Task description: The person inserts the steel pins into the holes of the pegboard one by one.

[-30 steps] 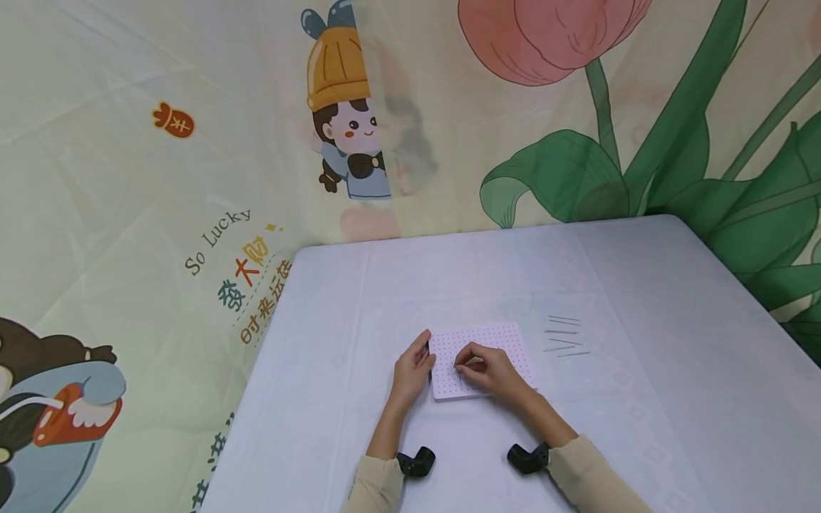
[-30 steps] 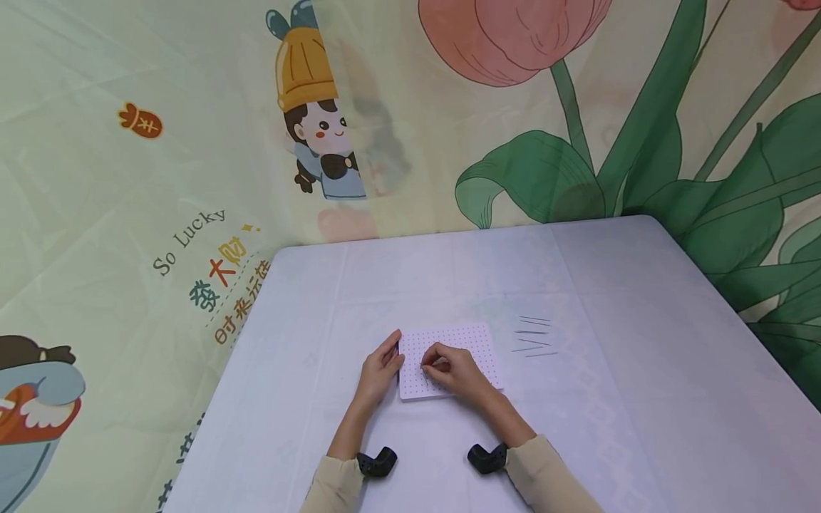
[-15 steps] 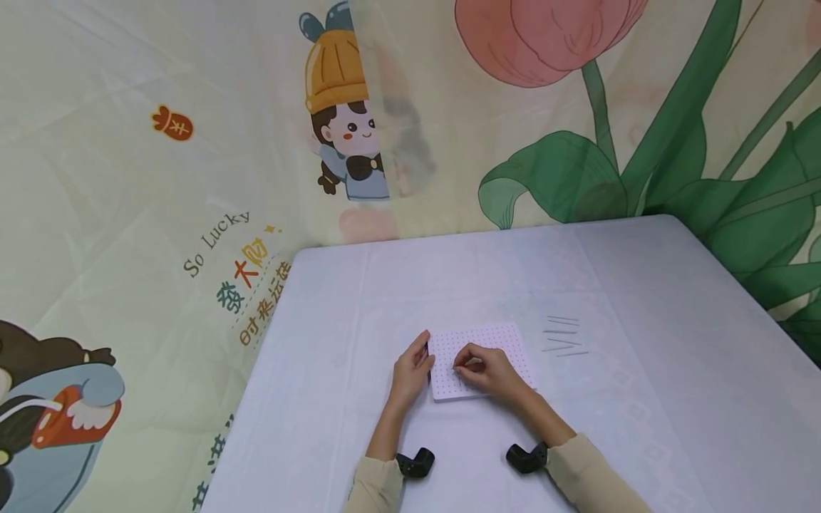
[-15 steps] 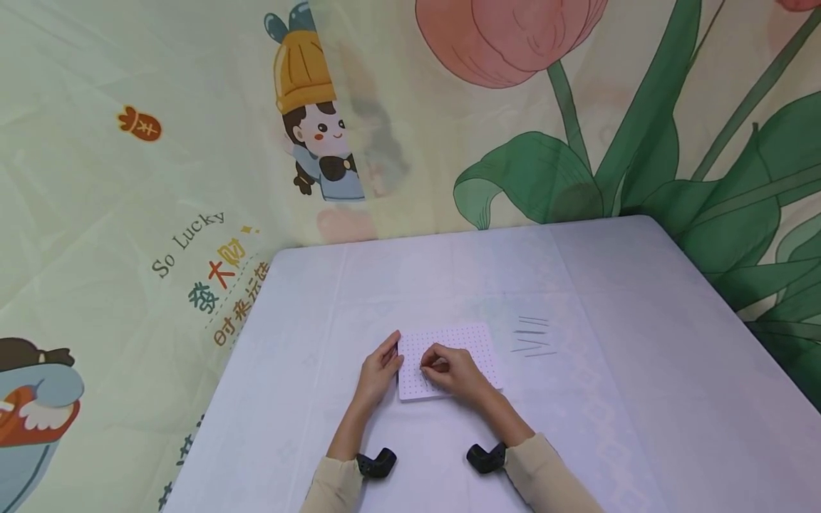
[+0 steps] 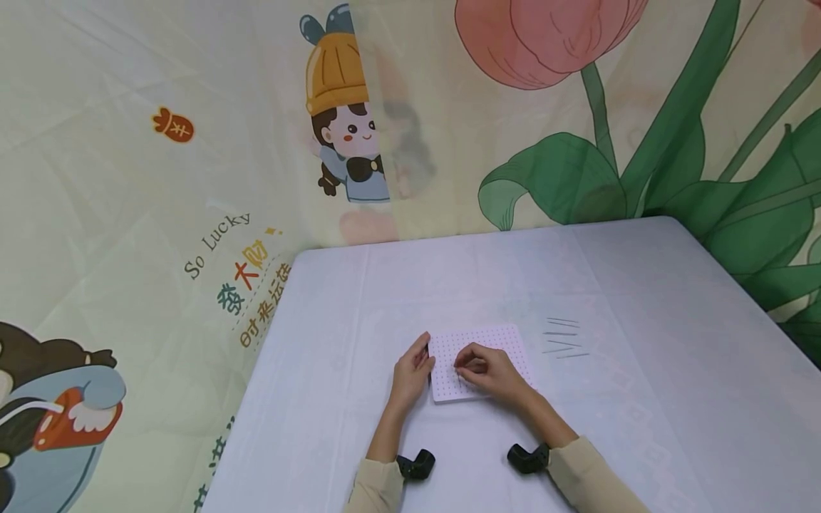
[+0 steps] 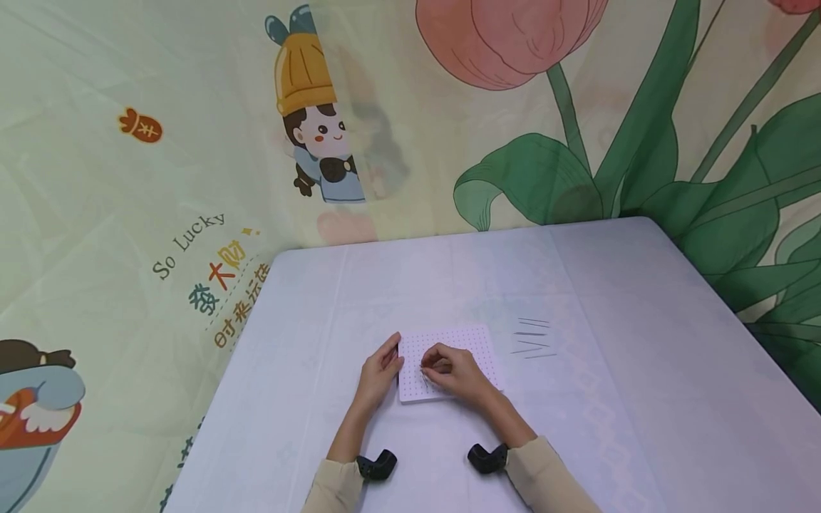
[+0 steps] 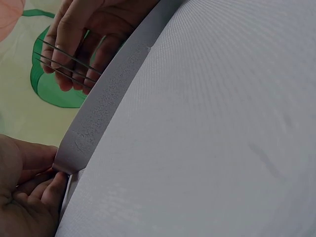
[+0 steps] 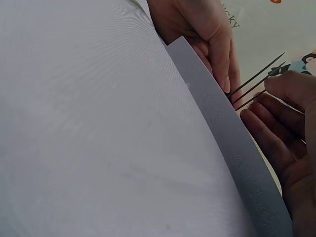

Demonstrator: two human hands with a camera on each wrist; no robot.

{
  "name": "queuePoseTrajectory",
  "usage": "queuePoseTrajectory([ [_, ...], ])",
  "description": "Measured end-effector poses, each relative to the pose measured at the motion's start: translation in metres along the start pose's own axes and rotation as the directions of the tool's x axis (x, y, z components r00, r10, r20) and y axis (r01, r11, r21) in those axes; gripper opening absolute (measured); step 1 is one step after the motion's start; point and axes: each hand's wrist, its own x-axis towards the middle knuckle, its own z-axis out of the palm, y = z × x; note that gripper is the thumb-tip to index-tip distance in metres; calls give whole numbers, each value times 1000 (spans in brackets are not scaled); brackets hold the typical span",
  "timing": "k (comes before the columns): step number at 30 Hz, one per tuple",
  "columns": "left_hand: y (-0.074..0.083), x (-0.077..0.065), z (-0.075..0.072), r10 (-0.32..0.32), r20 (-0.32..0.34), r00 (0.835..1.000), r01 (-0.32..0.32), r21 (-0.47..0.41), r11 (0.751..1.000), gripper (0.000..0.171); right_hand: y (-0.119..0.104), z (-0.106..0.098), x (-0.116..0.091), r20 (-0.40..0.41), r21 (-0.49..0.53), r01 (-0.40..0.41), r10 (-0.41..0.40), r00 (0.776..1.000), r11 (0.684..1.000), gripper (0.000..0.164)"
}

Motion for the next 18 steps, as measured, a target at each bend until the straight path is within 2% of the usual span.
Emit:
queuePoseTrajectory([
  [2, 0, 0, 0, 11, -2, 1000, -11, 6, 1000, 47, 0, -1, 0, -13, 24, -4, 4, 1000, 1000, 15],
  [7, -19, 8, 2, -2, -6, 1000, 2, -7, 1000, 48, 4, -5, -1, -58, 107, 2, 4, 998, 994, 13],
  [10, -29, 11, 3, -15, -11, 1000, 15, -3, 1000, 48, 13, -10, -3, -101, 157, 7, 9, 995, 988, 12],
  [14, -31, 12, 5, -24, -18, 1000, 24, 8, 1000, 48, 31, -30, -11, -183, 185, -3, 38, 982, 983, 11],
  [18, -31, 12, 4, -34, -20, 999, 35, 23, 999, 49, 40, -61, -25, -269, 121, -60, 91, 959, 991, 12],
])
